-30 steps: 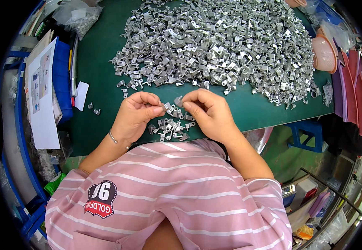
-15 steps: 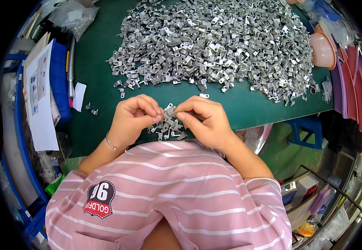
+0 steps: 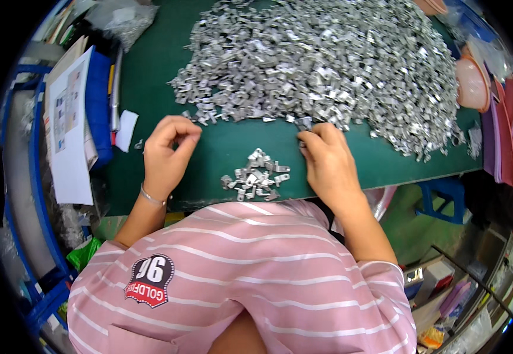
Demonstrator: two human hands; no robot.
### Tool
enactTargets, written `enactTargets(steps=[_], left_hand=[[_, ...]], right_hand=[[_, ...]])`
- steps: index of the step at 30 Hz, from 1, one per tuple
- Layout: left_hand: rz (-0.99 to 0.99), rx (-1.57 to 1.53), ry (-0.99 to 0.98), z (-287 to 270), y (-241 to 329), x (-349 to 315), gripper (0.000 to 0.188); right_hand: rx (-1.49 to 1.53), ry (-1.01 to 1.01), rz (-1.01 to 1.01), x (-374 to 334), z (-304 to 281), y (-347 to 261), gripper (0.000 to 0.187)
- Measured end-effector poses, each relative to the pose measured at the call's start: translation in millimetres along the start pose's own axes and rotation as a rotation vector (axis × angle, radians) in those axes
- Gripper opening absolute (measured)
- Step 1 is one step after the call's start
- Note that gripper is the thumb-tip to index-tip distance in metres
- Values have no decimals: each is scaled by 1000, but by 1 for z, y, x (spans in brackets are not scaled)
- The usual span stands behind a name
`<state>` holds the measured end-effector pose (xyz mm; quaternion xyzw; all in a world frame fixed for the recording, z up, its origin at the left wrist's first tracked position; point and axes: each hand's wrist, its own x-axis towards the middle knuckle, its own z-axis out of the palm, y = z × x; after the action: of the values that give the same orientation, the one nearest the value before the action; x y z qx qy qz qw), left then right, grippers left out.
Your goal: The person picks up metal brackets from a pile on a desk, handles them by hand, and places some into a plastic bag while returning others to the pile.
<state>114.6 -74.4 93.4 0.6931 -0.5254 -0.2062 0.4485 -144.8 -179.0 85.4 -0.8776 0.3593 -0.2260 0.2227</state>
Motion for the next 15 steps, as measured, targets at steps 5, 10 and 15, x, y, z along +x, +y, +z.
enactTargets(steps=[5, 10, 15], left_hand=[[18, 245, 40, -11, -16, 1, 17], [56, 292, 37, 0, -22, -3, 19], [-180, 93, -136, -3, -10, -3, 15]], right_hand=[[-27, 99, -29, -7, 9, 6, 22], [-4, 216, -86, -9, 17, 9, 19], [1047, 129, 350, -13, 20, -2, 16]])
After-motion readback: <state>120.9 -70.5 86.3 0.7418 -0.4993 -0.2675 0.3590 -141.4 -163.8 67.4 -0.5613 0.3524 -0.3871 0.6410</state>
